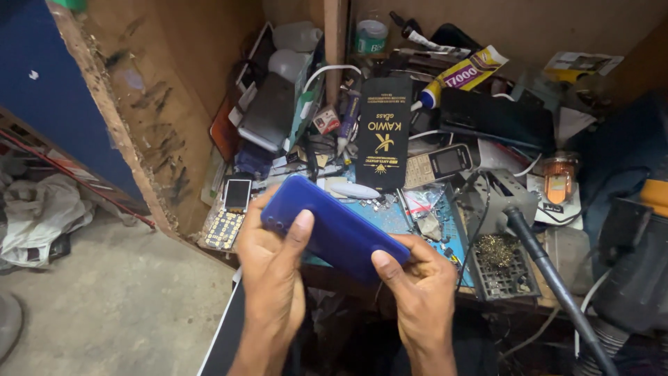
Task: The person applies adhesive to the frame of a disassembled smartphone, then attaches a blue back cover and presses along the edges to secure it. The person handles the phone and adhesive tube throughout the clip.
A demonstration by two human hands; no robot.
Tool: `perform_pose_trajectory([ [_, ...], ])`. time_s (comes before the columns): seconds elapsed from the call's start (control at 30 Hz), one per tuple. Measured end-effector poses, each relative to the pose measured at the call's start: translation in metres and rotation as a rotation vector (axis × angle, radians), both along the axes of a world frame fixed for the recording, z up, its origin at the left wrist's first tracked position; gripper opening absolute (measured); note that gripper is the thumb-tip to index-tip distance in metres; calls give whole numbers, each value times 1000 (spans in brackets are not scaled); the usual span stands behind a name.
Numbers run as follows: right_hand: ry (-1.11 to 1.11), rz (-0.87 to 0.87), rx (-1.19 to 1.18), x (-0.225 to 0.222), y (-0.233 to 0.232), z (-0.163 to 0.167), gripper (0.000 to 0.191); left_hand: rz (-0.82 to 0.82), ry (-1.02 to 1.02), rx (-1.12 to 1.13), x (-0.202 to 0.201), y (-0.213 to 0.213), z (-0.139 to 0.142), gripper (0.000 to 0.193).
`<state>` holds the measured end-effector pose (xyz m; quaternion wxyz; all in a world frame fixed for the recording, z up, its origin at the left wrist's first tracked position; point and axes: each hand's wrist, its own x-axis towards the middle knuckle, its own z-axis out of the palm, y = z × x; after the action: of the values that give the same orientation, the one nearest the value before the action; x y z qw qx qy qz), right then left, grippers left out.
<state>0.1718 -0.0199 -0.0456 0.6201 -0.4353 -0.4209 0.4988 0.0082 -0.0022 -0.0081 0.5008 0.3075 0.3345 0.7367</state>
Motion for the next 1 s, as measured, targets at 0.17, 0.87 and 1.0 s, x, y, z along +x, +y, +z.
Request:
perform_pose_trajectory([
  [0.17, -113, 13, -43, 8, -1, 0, 30, 170, 492, -12, -15, -1, 11, 41],
  [0.87, 220, -4, 103, -5, 0, -9, 42, 138, 299, -39, -12, -2, -25, 23],
  [1.0, 156, -80, 125, -5, -1, -18, 41, 137, 311, -21, -10, -2, -28, 23],
])
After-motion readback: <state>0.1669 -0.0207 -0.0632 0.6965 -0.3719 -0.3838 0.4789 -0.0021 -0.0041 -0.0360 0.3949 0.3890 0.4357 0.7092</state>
